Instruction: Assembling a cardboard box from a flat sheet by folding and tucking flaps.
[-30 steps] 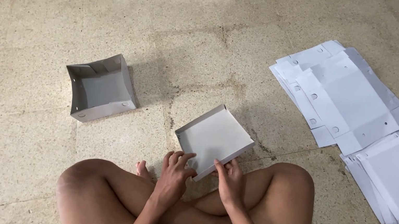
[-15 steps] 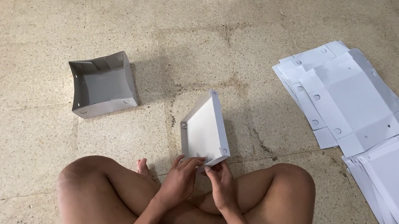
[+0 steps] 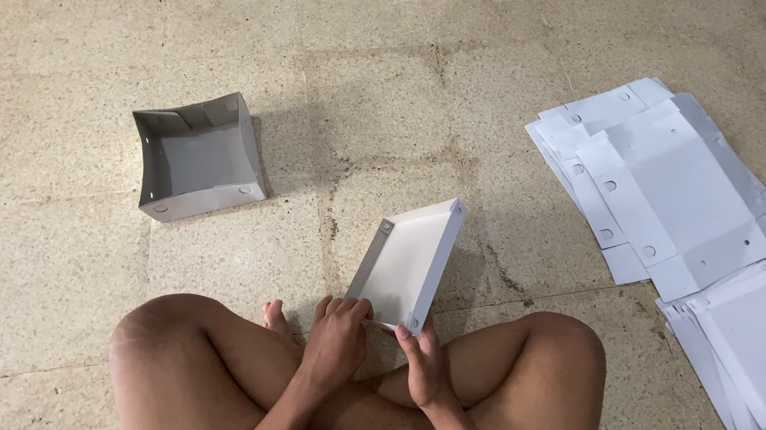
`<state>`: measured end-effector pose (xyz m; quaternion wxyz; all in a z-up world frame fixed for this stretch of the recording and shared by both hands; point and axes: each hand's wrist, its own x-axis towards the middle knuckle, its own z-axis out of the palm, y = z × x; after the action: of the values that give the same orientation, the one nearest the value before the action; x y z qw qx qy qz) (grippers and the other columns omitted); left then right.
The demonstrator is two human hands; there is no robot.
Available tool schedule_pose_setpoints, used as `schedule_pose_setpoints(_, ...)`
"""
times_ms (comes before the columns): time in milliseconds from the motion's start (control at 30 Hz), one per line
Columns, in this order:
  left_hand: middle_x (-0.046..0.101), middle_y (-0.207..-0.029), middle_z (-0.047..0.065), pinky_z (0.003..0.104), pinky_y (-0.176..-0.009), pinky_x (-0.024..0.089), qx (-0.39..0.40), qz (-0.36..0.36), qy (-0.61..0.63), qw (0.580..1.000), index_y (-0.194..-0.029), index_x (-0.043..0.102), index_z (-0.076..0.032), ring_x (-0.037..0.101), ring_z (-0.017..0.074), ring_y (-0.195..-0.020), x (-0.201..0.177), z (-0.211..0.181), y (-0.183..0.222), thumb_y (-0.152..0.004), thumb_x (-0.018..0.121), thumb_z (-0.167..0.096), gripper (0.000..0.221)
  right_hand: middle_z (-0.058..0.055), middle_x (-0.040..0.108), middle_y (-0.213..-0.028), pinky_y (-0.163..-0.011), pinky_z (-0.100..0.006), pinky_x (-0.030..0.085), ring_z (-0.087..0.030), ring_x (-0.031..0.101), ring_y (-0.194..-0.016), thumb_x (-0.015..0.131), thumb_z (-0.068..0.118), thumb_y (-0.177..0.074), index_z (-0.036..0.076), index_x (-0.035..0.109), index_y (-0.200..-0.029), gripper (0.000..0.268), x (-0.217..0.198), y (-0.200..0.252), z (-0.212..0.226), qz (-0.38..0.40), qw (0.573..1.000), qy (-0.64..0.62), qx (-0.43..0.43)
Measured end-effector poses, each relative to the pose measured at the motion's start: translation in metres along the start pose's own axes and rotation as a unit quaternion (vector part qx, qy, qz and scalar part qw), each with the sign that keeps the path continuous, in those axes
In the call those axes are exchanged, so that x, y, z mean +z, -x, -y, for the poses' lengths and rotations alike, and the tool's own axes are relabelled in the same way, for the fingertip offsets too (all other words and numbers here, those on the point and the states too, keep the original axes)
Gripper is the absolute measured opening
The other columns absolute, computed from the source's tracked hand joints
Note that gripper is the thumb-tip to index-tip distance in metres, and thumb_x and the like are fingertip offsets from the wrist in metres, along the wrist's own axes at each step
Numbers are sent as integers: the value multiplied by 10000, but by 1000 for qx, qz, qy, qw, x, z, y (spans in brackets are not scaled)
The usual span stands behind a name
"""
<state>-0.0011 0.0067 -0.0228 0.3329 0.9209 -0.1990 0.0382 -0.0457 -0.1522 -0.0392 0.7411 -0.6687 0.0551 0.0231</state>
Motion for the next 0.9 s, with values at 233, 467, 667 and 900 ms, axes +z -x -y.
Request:
schedule_pose_setpoints(233, 688, -901, 107, 405, -932, 451, 7, -7, 85, 996, -957, 633, -60, 618, 309, -874, -2, -2, 0, -714, 528, 64, 292, -163, 617, -1356, -1016, -384, 429, -256, 599, -1210, 479, 401, -933, 47, 422, -1434, 616, 2, 0, 17, -1, 996, 60, 66)
schedule_pose_setpoints(467, 681, -1144, 113, 374, -867, 530, 64, 25, 190, 979, -1134, 665, -40, 654, 301, -1030, -25, -26, -1, -773, 651, -52, 362, -137, 629, -1244, -991, -359, 423, -215, 584, -1123, 458, 374, -963, 39, 502, -1348, 512, 4, 0, 15, 11, 998, 41, 53)
schedule_pose_setpoints(667, 688, -1071, 98, 376, -852, 501, 83, 44, 185, 978, -1079, 693, -61, 634, 283, -927, -29, -26, -3, -857, 694, -143, 237, -151, 693, -1185, -947, -341, 452, -220, 623, -1054, 377, 370, -997, -29, 618, -1233, 522, 1, -1, 5, -15, 995, 37, 96)
schedule_pose_setpoints(900, 696, -931, 81, 343, -836, 482, 96, 38, 209, 972, -1029, 711, -38, 633, 234, -818, -35, -31, -3, -864, 690, -134, 192, -153, 676, -1119, -920, -333, 456, -202, 602, -989, 325, 385, -1038, -62, 638, -1179, 563, -5, -2, -16, -36, 994, 14, 102)
